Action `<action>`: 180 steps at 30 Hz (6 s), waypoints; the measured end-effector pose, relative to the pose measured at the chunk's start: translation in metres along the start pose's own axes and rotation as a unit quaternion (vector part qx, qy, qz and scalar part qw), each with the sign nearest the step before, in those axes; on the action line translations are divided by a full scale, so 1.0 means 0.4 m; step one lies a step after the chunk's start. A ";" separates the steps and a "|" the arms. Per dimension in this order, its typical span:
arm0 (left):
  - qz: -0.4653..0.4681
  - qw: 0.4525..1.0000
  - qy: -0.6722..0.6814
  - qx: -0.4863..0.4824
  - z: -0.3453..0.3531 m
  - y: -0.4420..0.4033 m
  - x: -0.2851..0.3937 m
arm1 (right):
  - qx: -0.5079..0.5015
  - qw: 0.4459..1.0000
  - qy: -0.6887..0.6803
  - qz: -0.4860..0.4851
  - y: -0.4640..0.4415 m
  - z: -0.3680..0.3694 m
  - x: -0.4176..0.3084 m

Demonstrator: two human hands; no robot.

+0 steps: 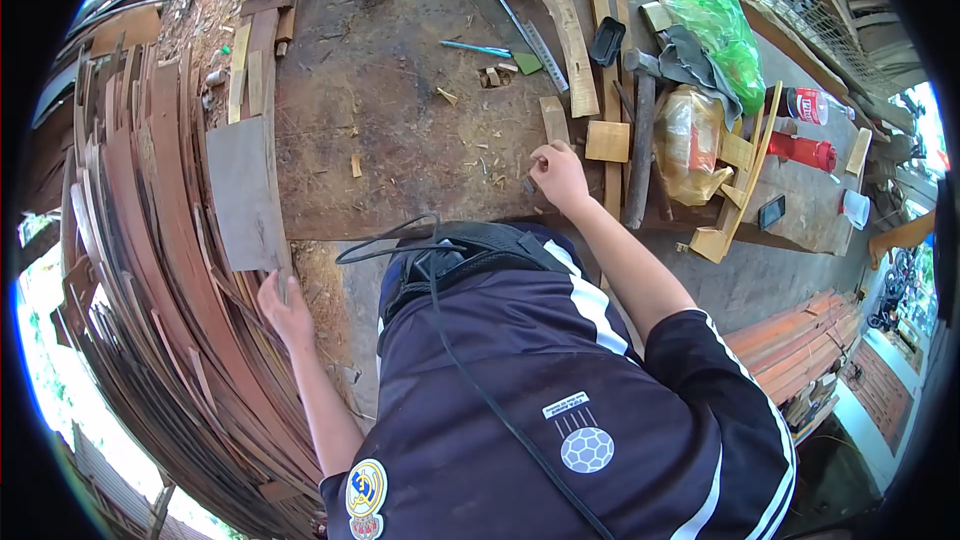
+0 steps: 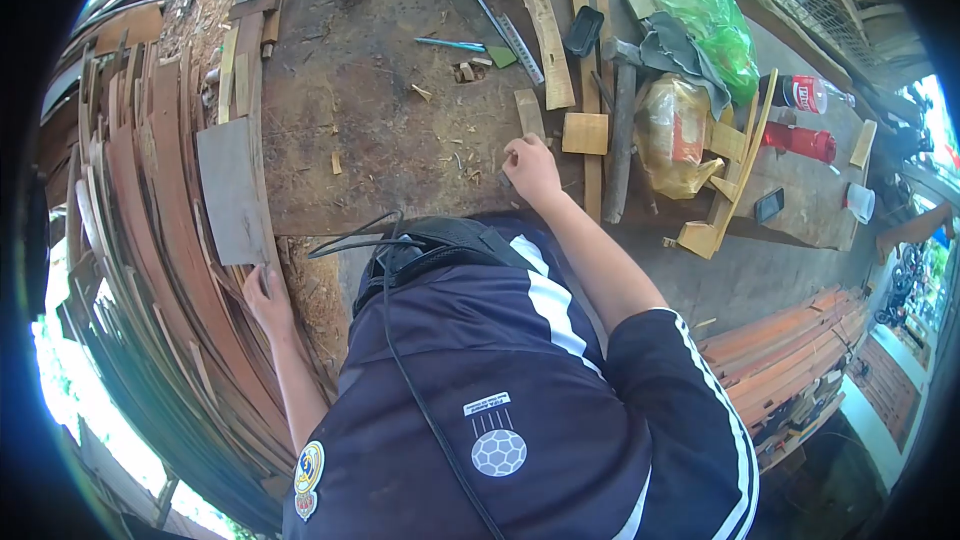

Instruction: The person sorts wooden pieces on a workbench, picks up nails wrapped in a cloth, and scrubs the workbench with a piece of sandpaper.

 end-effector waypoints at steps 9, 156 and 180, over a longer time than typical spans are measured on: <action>-0.025 0.980 0.110 -0.162 0.141 0.193 0.189 | -0.165 0.970 0.107 -0.147 0.061 0.062 0.062; 0.003 0.961 0.191 -0.202 0.390 0.014 0.269 | -0.135 0.885 0.297 -0.331 -0.080 0.133 -0.159; -0.182 0.965 0.103 -0.161 0.516 -0.178 0.133 | 0.166 0.965 0.202 -0.008 -0.094 -0.292 0.049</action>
Point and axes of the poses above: each hand's wrist, its own y-axis away from the middle knuckle, its own z-axis out of the palm, x = y × z, the point moved 3 cm from there along -y, towards the middle knuckle, and after that the axes turned 14 degrees about z, right-handed, at the moved point
